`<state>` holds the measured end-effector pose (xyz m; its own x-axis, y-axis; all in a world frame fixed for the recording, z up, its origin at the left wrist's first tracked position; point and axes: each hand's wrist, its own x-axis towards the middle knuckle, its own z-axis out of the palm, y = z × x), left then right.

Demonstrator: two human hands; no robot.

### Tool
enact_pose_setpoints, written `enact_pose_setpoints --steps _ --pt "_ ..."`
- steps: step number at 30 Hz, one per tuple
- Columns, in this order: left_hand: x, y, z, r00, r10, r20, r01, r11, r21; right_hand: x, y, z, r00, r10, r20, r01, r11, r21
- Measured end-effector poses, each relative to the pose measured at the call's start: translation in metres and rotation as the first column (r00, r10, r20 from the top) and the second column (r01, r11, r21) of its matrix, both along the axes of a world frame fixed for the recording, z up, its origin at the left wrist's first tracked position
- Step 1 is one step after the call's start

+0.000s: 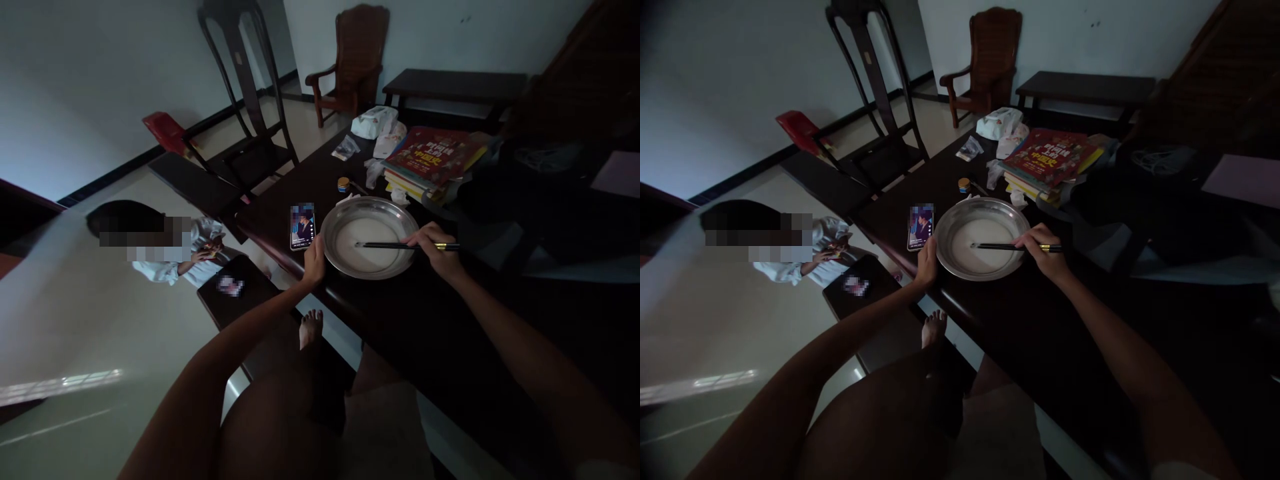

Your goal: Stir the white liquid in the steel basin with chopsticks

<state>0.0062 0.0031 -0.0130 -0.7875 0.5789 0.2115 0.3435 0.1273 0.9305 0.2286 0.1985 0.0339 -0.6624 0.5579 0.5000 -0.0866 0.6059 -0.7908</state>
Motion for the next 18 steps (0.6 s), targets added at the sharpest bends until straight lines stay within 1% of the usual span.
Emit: enact_pose_setpoints --steps 2,4,6,9,11,12,15,17,18 --pt "0.0 0.0 0.0 1.0 -0.004 -0.007 0.004 1.0 0.009 0.0 0.001 0.0 0.998 -0.054 -0.025 0.054 0.998 -0.009" --pt "0.001 0.0 0.0 1.0 -0.002 -0.016 0.002 1.0 0.011 0.001 0.002 0.001 0.994 -0.087 -0.069 0.084 0.995 -0.052" --pt "0.001 0.0 -0.001 1.0 0.005 -0.026 -0.004 1.0 0.01 0.001 0.002 0.0 0.994 -0.067 -0.082 0.06 0.995 -0.084" --pt "0.0 0.001 -0.002 0.999 0.012 -0.042 -0.011 1.0 0.01 0.0 0.001 -0.001 0.999 -0.007 -0.038 0.006 0.999 -0.045" --pt "0.0 0.001 -0.003 0.998 0.023 -0.055 -0.022 1.0 0.015 0.0 0.002 -0.003 0.999 -0.018 -0.029 0.017 1.0 -0.012" --pt "0.0 0.002 -0.004 0.998 0.031 -0.059 -0.03 0.999 0.018 0.0 0.004 -0.004 0.998 -0.039 -0.044 0.038 0.999 -0.016" --pt "0.001 0.003 -0.005 0.997 0.055 -0.062 -0.054 0.998 0.021 0.003 0.009 -0.006 0.99 -0.098 -0.106 0.088 0.992 -0.095" --pt "0.002 0.003 -0.005 0.996 0.07 -0.055 -0.069 0.997 0.022 0.004 0.011 -0.008 0.991 -0.085 -0.104 0.072 0.99 -0.123" --pt "0.003 0.004 -0.004 0.996 0.078 -0.052 -0.077 0.997 0.023 0.004 0.011 -0.008 0.994 -0.063 -0.089 0.052 0.992 -0.115"
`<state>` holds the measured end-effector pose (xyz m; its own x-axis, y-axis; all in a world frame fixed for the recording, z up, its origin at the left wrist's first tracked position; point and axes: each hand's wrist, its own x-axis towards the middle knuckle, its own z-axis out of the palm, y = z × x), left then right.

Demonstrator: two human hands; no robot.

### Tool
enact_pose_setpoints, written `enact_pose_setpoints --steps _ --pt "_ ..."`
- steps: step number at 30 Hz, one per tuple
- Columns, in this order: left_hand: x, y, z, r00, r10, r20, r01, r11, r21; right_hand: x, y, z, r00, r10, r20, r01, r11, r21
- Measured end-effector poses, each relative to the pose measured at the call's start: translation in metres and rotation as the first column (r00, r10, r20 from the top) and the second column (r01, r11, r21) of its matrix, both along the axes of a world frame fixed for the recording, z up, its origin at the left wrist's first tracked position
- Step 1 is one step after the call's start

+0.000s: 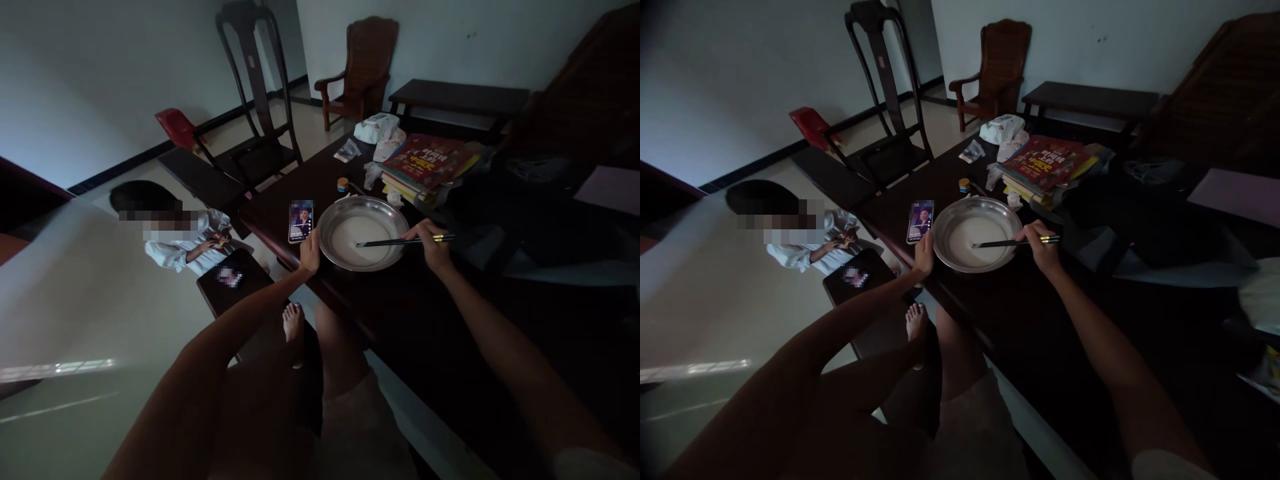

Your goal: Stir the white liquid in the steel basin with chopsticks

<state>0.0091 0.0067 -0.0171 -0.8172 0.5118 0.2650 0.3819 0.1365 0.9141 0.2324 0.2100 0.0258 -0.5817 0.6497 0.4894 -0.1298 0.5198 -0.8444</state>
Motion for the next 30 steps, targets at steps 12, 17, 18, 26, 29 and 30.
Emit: enact_pose_setpoints --steps 12,17,18,26,29,30 --pt "0.002 0.003 0.0 0.998 0.058 -0.025 -0.058 0.998 0.012 0.003 0.003 0.003 0.999 0.036 -0.018 -0.036 0.999 0.005" --pt "-0.001 0.003 -0.005 0.996 0.07 -0.058 -0.07 0.998 0.001 0.003 0.004 0.0 0.999 -0.017 -0.038 0.02 0.996 0.081" --pt "-0.001 0.003 -0.005 0.996 0.072 -0.06 -0.072 0.997 0.0 0.003 0.005 -0.001 0.997 -0.035 -0.068 0.039 0.998 0.058" --pt "-0.001 0.004 -0.005 0.997 0.062 -0.049 -0.061 0.998 0.006 0.003 -0.003 0.001 0.999 0.038 0.032 -0.041 0.994 0.098" --pt "-0.002 0.004 -0.004 0.997 0.054 -0.061 -0.054 0.999 0.002 0.004 -0.001 0.002 0.999 -0.009 0.039 0.003 0.989 0.148" --pt "-0.002 0.004 -0.004 0.997 0.052 -0.062 -0.052 0.999 -0.001 0.004 0.0 0.002 0.999 -0.028 0.016 0.026 0.99 0.136"
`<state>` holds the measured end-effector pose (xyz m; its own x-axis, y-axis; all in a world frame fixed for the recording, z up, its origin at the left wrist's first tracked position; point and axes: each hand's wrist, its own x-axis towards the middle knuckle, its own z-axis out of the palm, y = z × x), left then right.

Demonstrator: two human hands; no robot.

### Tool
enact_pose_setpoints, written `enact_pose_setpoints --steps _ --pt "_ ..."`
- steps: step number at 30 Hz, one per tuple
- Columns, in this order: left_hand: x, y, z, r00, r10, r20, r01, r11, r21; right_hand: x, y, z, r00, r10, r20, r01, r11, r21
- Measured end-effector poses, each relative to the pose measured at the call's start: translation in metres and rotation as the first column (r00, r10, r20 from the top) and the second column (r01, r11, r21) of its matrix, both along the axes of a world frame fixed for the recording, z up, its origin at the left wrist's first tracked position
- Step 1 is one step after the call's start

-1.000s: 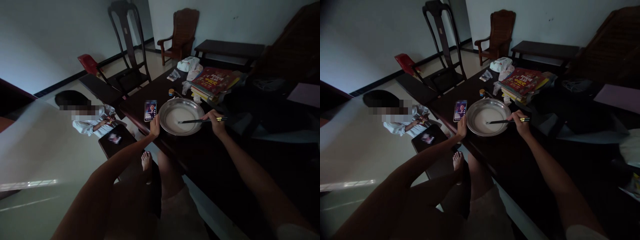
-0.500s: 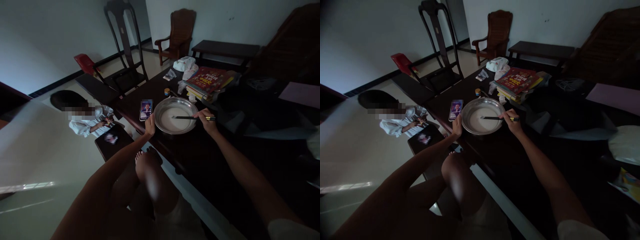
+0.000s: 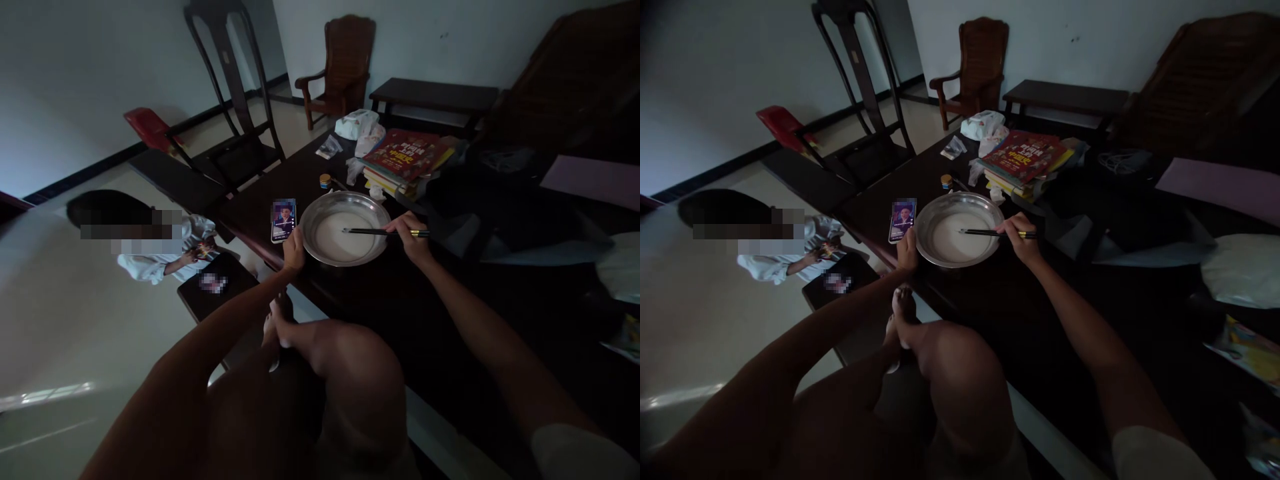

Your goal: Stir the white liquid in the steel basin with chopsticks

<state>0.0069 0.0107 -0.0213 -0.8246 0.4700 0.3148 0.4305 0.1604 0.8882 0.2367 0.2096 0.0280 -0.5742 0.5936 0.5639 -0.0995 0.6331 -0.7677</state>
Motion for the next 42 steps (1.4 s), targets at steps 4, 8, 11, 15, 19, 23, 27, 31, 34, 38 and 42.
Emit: enact_pose_setpoints --steps 4,8,11,15,19,23,27,31,34,38,42 --pt "0.0 -0.002 0.001 1.0 -0.017 0.009 0.017 1.0 -0.02 -0.001 0.0 -0.004 0.996 -0.009 -0.087 0.0 0.995 -0.101" --pt "0.001 -0.004 0.003 0.997 -0.061 0.038 0.062 0.997 -0.035 -0.007 -0.003 -0.007 0.998 0.064 0.005 -0.064 0.997 -0.048" --pt "0.0 -0.006 0.004 0.994 -0.093 0.064 0.095 0.995 -0.034 -0.011 -0.003 -0.006 1.0 -0.001 0.009 0.001 0.999 -0.052" --pt "-0.002 -0.007 0.005 0.984 -0.138 0.114 0.139 0.99 -0.007 -0.013 -0.004 0.0 0.999 -0.021 -0.029 0.016 0.988 -0.154" --pt "-0.004 -0.008 0.006 0.974 -0.175 0.144 0.177 0.984 -0.007 -0.02 -0.009 0.004 0.998 0.032 0.047 -0.027 0.995 -0.096" --pt "-0.004 -0.009 0.008 0.968 -0.193 0.163 0.198 0.98 -0.014 -0.024 -0.005 0.002 0.999 -0.029 -0.033 0.027 0.999 -0.047" --pt "-0.003 -0.011 0.01 0.964 -0.214 0.16 0.218 0.976 -0.005 -0.02 0.0 -0.004 0.996 0.018 -0.091 -0.024 0.997 -0.071" --pt "-0.003 -0.012 0.011 0.961 -0.215 0.172 0.223 0.975 -0.024 -0.015 -0.001 -0.009 1.0 0.002 -0.014 -0.003 1.0 -0.016" --pt "-0.003 -0.013 0.01 0.963 -0.216 0.162 0.223 0.974 -0.03 -0.013 0.0 -0.011 0.994 -0.022 -0.103 0.018 0.999 -0.037" --pt "-0.003 -0.013 0.009 0.963 -0.222 0.153 0.231 0.972 -0.039 -0.011 0.0 -0.015 0.997 0.026 -0.075 -0.029 0.999 -0.032" --pt "-0.004 -0.013 0.011 0.963 -0.221 0.153 0.228 0.973 -0.036 -0.011 0.002 -0.019 0.997 -0.014 -0.077 0.014 1.0 0.002"
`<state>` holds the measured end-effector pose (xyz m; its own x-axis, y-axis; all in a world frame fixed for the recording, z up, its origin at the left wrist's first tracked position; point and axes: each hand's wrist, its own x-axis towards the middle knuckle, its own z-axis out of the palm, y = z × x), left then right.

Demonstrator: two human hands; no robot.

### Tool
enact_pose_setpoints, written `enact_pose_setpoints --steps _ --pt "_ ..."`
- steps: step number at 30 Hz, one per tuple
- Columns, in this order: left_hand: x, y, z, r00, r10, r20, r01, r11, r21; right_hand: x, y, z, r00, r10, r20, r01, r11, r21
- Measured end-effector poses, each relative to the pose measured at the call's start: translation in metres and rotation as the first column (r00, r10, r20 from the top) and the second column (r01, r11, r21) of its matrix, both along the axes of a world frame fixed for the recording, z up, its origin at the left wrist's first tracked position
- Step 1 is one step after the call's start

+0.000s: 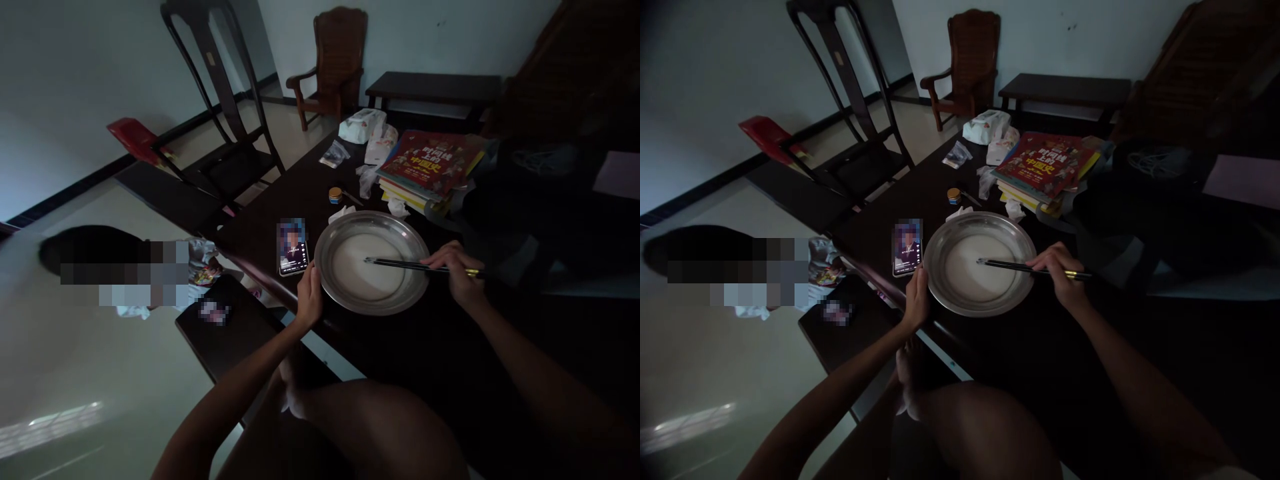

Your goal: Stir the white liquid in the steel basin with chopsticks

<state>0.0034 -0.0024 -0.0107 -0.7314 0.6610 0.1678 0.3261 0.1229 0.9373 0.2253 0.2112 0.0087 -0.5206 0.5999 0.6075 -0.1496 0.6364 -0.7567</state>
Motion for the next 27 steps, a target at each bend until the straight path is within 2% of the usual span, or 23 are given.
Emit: enact_pose_setpoints --steps 3,7,12,16,20,25,27 --pt "-0.001 0.0 0.001 1.0 -0.01 -0.01 0.01 1.0 -0.003 0.0 0.0 -0.001 0.997 -0.003 -0.077 0.0 0.999 -0.032" --pt "-0.002 -0.001 0.002 1.0 -0.02 -0.021 0.02 1.0 -0.005 -0.001 -0.002 -0.003 0.999 0.016 0.039 -0.016 1.0 0.009" --pt "-0.003 -0.001 0.001 0.999 -0.042 -0.016 0.042 0.999 0.002 -0.002 0.001 -0.01 0.992 -0.031 -0.119 0.024 0.998 -0.065" --pt "-0.004 -0.002 0.001 0.999 -0.046 -0.027 0.046 0.999 0.0 -0.004 0.002 -0.014 0.999 -0.019 -0.036 0.018 0.999 -0.037" --pt "-0.004 -0.002 0.001 0.998 -0.054 -0.025 0.054 0.998 -0.009 -0.005 0.001 -0.015 0.986 -0.035 -0.164 0.021 0.996 -0.087" --pt "-0.003 -0.003 0.001 0.999 -0.046 -0.027 0.045 0.999 -0.018 -0.004 0.0 -0.015 0.999 0.003 -0.039 -0.005 0.998 -0.06" --pt "-0.003 -0.003 0.002 0.999 -0.046 -0.027 0.046 0.999 -0.019 -0.004 0.0 -0.014 0.997 -0.021 -0.074 0.016 0.997 -0.076"
